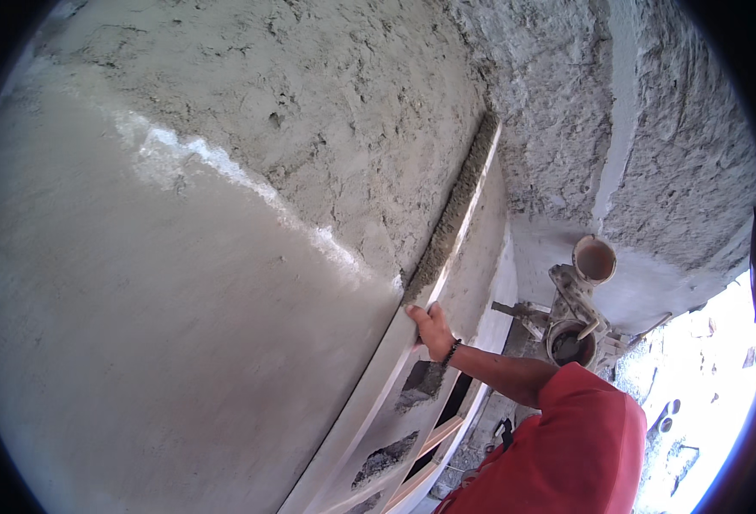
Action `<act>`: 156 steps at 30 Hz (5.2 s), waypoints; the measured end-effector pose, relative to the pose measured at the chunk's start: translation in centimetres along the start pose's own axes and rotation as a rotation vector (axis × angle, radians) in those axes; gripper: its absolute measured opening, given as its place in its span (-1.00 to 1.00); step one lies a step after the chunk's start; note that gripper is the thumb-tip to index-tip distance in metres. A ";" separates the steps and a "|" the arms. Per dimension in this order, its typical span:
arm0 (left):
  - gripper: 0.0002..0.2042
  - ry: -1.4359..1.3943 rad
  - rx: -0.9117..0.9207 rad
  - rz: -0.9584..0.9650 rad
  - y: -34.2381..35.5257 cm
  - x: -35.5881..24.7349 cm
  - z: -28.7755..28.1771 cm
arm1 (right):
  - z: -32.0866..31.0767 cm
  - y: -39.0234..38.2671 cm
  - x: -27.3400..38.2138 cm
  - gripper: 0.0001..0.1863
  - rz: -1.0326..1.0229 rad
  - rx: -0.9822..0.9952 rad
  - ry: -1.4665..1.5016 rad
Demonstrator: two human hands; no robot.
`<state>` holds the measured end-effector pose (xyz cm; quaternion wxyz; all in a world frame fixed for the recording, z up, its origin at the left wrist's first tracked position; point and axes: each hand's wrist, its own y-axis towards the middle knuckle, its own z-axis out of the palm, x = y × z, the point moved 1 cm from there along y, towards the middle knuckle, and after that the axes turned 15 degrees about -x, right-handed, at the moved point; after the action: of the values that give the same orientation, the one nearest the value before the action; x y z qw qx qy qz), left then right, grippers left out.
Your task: The person applies plaster to a wall around a window frame using a trowel and a straight edge, frequently scooping more material from a bucket.
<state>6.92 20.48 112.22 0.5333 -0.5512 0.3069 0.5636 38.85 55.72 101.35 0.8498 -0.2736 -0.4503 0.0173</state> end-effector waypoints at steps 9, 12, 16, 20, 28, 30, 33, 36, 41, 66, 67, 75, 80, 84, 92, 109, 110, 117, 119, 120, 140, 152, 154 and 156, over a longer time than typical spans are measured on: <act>-0.77 -0.023 0.106 0.022 -2.6 -1.6 -0.1 | 1.5 -0.7 3.0 -0.54 -0.258 0.083 -0.054; -0.82 -0.009 0.075 0.073 -2.9 -3.3 0.1 | 2.5 -2.6 6.0 -0.54 -0.167 0.106 -0.077; -0.74 -0.262 0.194 -0.085 -2.6 -6.0 1.1 | 5.2 -5.1 9.7 -0.60 -0.263 0.121 0.002; -0.76 -0.295 0.192 -0.157 -1.8 -6.6 1.1 | 6.4 -6.4 11.9 -0.60 -0.337 0.155 -0.013; -0.77 -0.306 0.135 -0.137 -1.2 -5.7 0.9 | 6.1 -5.3 9.5 -0.59 -0.279 0.062 0.062; -0.77 -0.299 0.135 -0.090 -1.9 -5.4 1.1 | 5.4 -4.3 8.2 -0.56 -0.230 0.053 0.047; -0.76 -0.277 0.110 -0.022 -3.2 -5.3 1.3 | 3.8 -2.7 5.3 -0.51 -0.140 0.005 -0.011; -0.78 -0.093 0.007 0.115 -4.4 -5.2 1.0 | 2.1 -1.1 1.5 -0.48 -0.076 -0.040 -0.033; -0.76 0.057 -0.069 0.192 -4.2 -4.4 1.1 | -0.1 1.0 -4.1 -0.48 0.011 -0.080 -0.109; -0.72 -0.302 0.064 -0.014 0.2 -3.5 1.6 | 2.2 -1.2 8.1 -0.44 -0.166 0.465 -0.109; -0.67 -0.297 0.038 -0.055 0.2 -3.5 1.2 | 2.5 -1.0 7.9 -0.43 -0.168 0.456 -0.090; -0.61 -0.333 -0.016 -0.066 0.1 -3.3 0.8 | 3.0 -1.0 7.7 -0.40 -0.154 0.390 -0.012; -0.58 -0.334 -0.017 -0.024 0.4 -2.8 1.2 | 2.8 -1.7 7.7 -0.37 -0.206 0.361 -0.027; -0.57 -0.232 -0.012 -0.066 0.7 -2.7 1.1 | 2.5 -1.7 7.2 -0.37 -0.616 0.166 -0.384; -0.64 -0.172 0.236 -0.060 2.7 -2.3 0.1 | 1.8 -1.2 4.1 -0.53 -0.867 0.138 -0.293; -0.61 -0.278 0.159 0.000 5.2 -2.3 -1.0 | -0.9 1.0 8.5 -0.40 -1.698 0.094 -0.864; -0.61 -0.255 0.131 0.000 5.8 -2.2 -1.3 | -1.1 1.5 8.0 -0.41 -1.705 0.145 -0.860; -0.60 -0.303 0.185 0.070 8.1 -5.0 -1.3 | 1.2 2.1 9.4 -0.49 -1.946 0.230 -0.752; -0.58 -0.316 0.140 0.122 6.9 -8.1 -0.5 | 2.8 1.3 11.4 -0.54 -2.020 0.220 -0.666; -0.56 -0.311 0.100 0.145 5.9 -9.8 0.1 | 3.7 0.8 12.5 -0.55 -2.056 0.208 -0.623; -0.66 -0.507 0.257 0.293 2.6 -28.8 2.9 | 14.8 -6.8 29.1 -0.44 -2.297 0.071 -0.271; -0.51 -0.209 0.347 0.259 4.7 -27.6 2.1 | 12.1 -6.3 27.7 -0.45 -2.214 0.231 -0.378; -0.67 -0.168 0.279 0.183 3.8 -25.0 1.5 | 10.5 -5.7 25.9 -0.41 -2.178 0.274 -0.436; -0.68 -0.216 0.222 0.160 3.3 -23.5 1.5 | 9.5 -5.3 24.3 -0.40 -2.157 0.255 -0.455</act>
<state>-0.78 14.87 134.06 0.5741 -0.3989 0.3511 0.6229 44.78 62.15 126.52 0.3388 0.3606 -0.5929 -0.6354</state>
